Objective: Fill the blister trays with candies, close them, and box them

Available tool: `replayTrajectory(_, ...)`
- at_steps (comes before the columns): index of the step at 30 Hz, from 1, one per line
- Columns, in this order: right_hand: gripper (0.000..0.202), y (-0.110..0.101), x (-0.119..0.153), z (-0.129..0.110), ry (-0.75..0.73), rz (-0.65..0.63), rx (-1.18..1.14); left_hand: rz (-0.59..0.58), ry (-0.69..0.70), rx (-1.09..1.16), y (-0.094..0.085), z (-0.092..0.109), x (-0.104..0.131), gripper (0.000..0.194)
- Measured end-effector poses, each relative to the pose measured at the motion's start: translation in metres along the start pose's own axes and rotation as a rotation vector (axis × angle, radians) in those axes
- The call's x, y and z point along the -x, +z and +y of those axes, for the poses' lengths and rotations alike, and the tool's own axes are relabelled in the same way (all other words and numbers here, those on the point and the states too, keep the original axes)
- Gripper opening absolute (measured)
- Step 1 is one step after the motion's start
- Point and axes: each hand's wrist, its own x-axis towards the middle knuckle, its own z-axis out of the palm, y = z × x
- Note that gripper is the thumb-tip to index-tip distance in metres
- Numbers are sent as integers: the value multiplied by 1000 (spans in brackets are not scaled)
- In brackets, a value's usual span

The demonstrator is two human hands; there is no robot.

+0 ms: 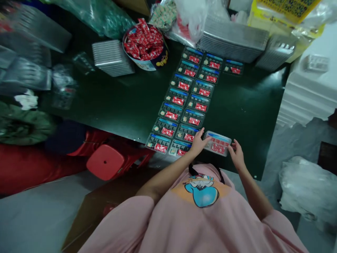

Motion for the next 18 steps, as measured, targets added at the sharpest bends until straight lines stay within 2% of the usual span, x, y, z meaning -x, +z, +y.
replayTrajectory(7,69,-28,-9,-8,-128,138,74,120,26,136,-15,-11,52,73)
replayTrajectory(12,66,-40,-37,-18,-199,175,81,236,-102,259,-22,-26,88,73)
replayTrajectory(15,69,-41,-73,-28,-228,31,110,230,-292,395,-15,-31,103,82)
replayTrajectory(18,72,-29,-116,-33,-207,-287,202,72,-577,646,2,-32,113,104)
